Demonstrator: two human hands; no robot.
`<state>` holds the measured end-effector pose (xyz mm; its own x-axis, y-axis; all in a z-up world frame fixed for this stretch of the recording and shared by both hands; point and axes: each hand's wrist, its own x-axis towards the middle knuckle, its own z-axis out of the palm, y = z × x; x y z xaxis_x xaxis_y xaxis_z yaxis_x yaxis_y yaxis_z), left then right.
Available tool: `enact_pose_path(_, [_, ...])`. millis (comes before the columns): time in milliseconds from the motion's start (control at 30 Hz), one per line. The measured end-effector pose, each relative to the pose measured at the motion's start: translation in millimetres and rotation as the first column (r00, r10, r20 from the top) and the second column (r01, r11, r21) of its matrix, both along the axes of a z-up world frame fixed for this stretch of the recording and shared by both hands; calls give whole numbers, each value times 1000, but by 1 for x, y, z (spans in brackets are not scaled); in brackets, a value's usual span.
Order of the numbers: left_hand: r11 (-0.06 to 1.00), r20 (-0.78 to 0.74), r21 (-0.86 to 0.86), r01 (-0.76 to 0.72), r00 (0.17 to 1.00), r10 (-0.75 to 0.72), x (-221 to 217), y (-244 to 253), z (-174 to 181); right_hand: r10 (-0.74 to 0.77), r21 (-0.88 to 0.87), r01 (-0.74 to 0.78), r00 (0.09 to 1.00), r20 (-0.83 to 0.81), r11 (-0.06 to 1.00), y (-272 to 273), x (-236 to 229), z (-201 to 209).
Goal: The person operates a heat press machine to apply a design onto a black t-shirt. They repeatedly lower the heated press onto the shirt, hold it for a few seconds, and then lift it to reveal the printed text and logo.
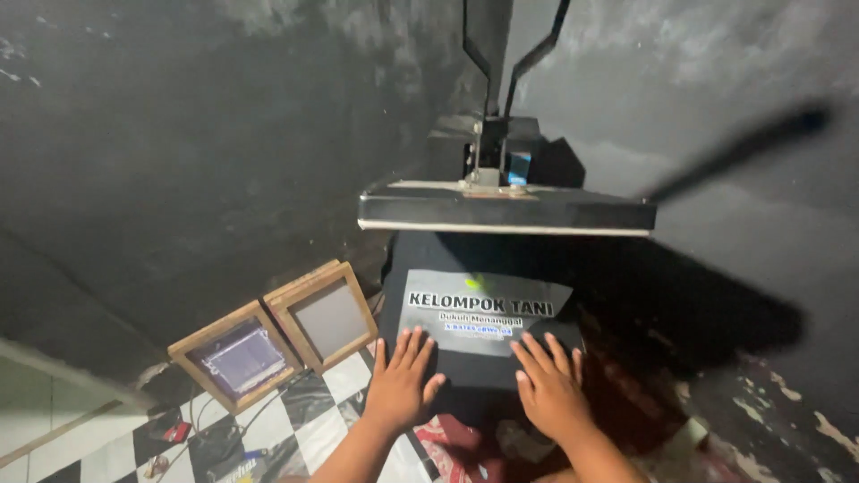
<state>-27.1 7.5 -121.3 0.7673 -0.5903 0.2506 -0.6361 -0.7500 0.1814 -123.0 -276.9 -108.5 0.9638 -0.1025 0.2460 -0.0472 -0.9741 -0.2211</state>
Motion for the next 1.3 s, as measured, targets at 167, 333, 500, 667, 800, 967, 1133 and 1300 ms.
enact_pose_path(167, [997, -103, 65, -38, 994, 44, -4, -5, 13, 19, -35, -27, 974, -224, 999, 16, 4, 19])
enact_pose_path(333, [998, -90, 68, -20, 996, 26, -3, 0, 6, 34, -63, -44, 988, -152, 997, 13, 1, 9])
enact_pose_path(500, [990, -170, 134, -33, 984, 56, -9, 1, 16, 63, -46, -72, 981, -186, 996, 16, -7, 15])
enact_pose_path(667, [989, -149, 140, -39, 987, 60, -16, 4, 6, 62, -12, -65, 986, -154, 998, 15, -14, 4])
enact_pose_path(800, [991, -142, 133, -26, 989, 45, -19, 8, 6, 87, -48, -90, 994, -64, 995, 15, -19, -8])
enact_pose_path(967, [989, -153, 146, -3, 988, 26, -21, 12, 11, 82, -14, -83, 992, -95, 996, 15, -21, -6])
enact_pose_path(1133, [998, 1, 68, 18, 1000, -18, -15, 16, -9, 86, 25, -85, 996, -36, 996, 14, -20, -13])
enact_pose_path(1300, [989, -130, 146, 10, 991, 9, -18, 13, 3, 91, 45, -89, 995, -35, 995, 14, -22, -8])
